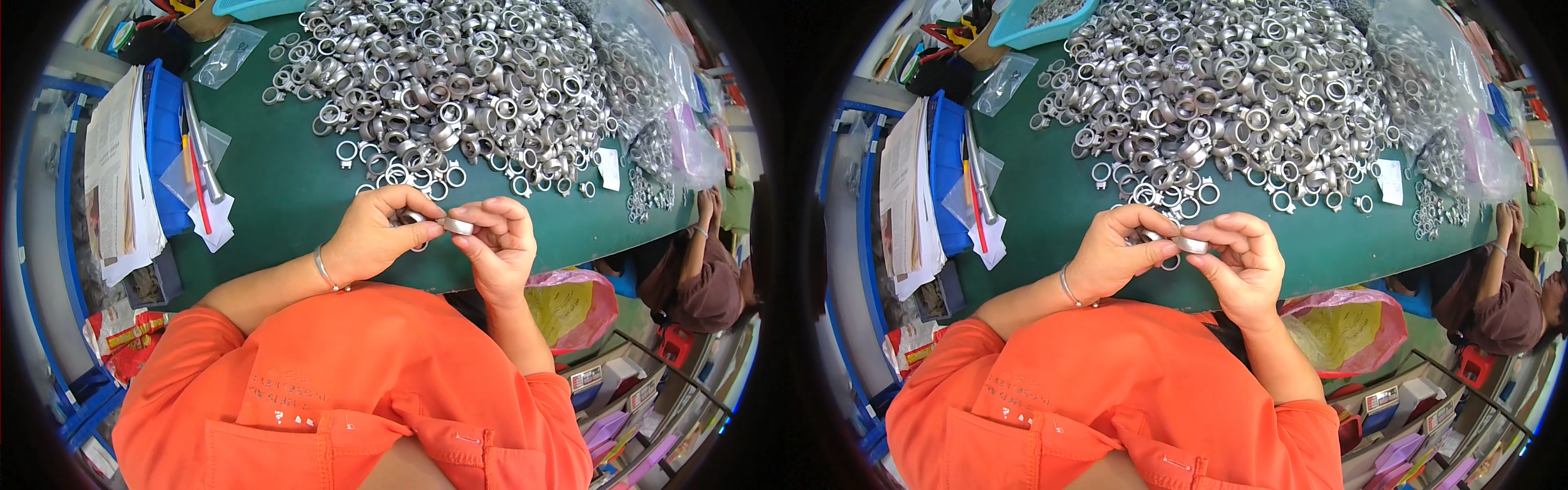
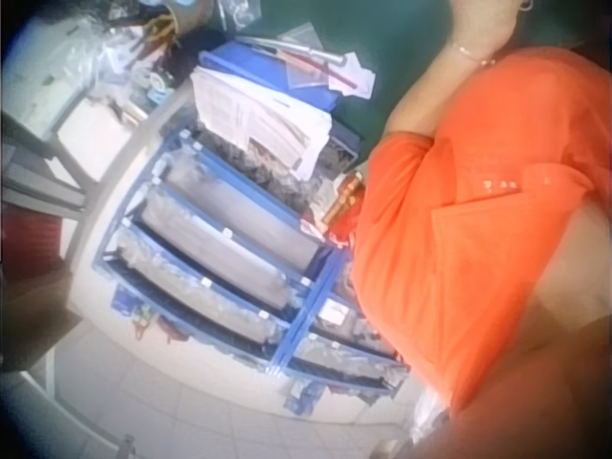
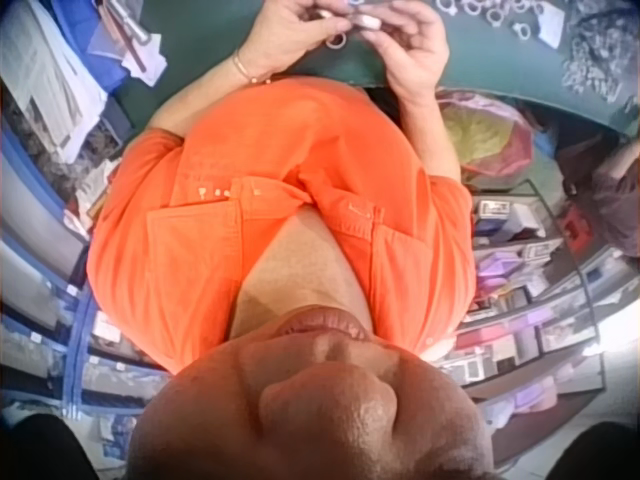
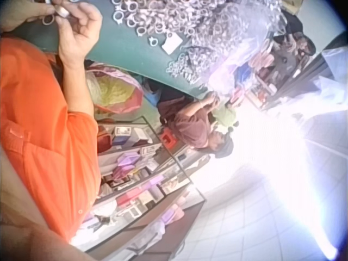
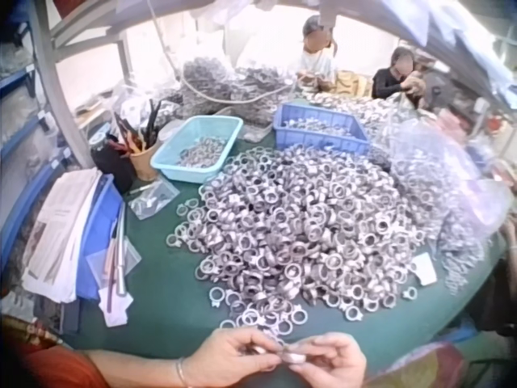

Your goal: The person picks up metal rings from a large pile on a table, holds them to check their condition, and places them into different containers or bags. The person handles the rings one at a time, turning them over between their fingers before sorting them.

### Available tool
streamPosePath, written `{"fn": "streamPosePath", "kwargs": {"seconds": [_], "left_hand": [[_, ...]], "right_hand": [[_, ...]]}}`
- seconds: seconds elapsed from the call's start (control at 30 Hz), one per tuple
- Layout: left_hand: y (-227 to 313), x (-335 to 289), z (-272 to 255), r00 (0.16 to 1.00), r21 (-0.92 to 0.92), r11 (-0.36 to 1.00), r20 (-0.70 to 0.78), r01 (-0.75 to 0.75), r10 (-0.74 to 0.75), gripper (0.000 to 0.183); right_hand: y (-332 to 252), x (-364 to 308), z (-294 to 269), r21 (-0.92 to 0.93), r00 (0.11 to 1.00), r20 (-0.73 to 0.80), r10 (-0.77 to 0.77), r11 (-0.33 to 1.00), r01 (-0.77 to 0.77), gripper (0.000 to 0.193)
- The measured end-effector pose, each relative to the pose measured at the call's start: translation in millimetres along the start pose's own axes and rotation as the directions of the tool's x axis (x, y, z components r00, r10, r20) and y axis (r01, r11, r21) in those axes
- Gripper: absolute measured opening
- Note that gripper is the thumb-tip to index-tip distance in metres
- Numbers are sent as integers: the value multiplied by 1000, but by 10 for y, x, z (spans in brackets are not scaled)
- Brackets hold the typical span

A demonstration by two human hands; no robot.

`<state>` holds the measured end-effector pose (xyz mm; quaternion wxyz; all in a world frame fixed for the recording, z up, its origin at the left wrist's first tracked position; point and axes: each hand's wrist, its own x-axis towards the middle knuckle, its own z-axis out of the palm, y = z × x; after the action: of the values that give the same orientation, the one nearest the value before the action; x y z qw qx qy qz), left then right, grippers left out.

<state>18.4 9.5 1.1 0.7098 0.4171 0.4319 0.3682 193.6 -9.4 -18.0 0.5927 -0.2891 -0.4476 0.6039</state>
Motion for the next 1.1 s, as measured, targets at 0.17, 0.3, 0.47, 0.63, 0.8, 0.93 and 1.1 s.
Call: {"fn": "streamPosePath", "kwargs": {"seconds": [0.17, 0.3, 0.47, 0.63, 0.8, 0.93, 1.1], "left_hand": [[72, 15, 34, 993, 101, 988, 19, 117, -119, 20], [51, -9, -30, 982, -169, 972, 119, 166, -147, 25], [165, 2, -16, 967, -192, 955, 161, 225, -195, 16], [164, -46, -68, 990, -236, 964, 97, 119, -98, 12], [155, -49, -120, 996, -356, 932, 68, 74, -53, 16], [84, -50, -156, 992, -282, 954, -41, 100, -117, 10], [93, -39, -118, 999, -194, 980, -16, -37, 35, 19]], "right_hand": [[-140, 94, -30, -581, 993, 18, -114, 807, 103, 16], [-585, 456, -188, -769, 954, -14, -300, 613, 181, 12], [-1601, 1243, -906, -956, 618, -89, -781, 242, 168, 5], [-2245, 1983, -1471, -961, 632, -75, -771, 226, 161, 17], [-2048, 1944, -1668, -992, 683, 21, -730, 72, 108, 25], [-1115, 1209, -559, -945, 894, 18, -447, 284, 161, 10], [-170, 343, 124, -473, 963, 167, 212, 874, -111, 16]]}}
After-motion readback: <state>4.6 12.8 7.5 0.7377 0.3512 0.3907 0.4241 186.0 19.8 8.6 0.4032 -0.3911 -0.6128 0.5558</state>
